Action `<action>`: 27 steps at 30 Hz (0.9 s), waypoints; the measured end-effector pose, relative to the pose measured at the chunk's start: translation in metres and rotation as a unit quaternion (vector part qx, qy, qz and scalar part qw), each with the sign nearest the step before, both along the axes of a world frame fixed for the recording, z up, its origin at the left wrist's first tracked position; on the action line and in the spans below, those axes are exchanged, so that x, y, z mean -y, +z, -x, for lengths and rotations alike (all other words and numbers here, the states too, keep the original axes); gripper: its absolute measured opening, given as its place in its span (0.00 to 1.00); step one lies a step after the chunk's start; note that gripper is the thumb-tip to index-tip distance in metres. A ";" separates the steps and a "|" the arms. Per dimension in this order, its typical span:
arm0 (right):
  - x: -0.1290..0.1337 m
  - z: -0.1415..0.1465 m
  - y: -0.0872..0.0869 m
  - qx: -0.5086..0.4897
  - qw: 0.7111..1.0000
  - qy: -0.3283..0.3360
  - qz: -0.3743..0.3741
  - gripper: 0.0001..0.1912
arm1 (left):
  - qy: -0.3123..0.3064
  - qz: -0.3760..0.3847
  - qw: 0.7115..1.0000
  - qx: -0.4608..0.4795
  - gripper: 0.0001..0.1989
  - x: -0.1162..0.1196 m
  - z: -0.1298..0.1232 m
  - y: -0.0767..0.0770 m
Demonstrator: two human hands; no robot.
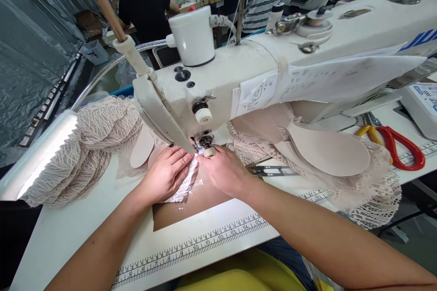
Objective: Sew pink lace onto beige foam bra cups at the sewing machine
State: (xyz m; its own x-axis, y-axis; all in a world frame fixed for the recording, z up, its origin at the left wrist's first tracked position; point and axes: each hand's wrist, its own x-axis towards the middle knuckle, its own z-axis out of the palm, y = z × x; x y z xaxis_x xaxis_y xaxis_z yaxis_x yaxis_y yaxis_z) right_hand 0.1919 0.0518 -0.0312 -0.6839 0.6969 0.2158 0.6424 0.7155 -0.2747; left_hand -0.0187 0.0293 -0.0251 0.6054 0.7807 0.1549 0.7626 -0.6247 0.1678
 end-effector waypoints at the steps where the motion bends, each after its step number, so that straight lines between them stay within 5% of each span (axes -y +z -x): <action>1: 0.000 0.000 0.000 -0.002 1.000 -0.001 0.001 0.16 | 0.005 0.002 1.000 -0.005 0.19 0.000 0.000 0.001; 10: 0.000 -0.004 -0.001 -0.047 0.999 0.005 0.009 0.16 | -0.012 0.008 0.999 0.039 0.19 0.010 0.003 0.007; 17: 0.000 -0.006 0.000 -0.037 0.999 0.009 0.019 0.15 | 0.049 0.014 0.997 0.052 0.12 0.015 -0.002 0.005; 27: 0.000 -0.004 0.002 -0.046 0.999 0.010 0.015 0.14 | 0.046 0.128 0.984 0.111 0.08 0.012 0.003 0.015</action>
State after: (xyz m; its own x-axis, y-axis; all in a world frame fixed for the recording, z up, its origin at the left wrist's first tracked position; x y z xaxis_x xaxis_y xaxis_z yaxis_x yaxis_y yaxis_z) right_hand 0.1956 0.0516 -0.0293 -0.6765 0.6901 0.2571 0.5984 0.7186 -0.3542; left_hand -0.0219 0.0171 -0.0100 0.5038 0.8613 0.0653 0.7411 -0.4699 0.4795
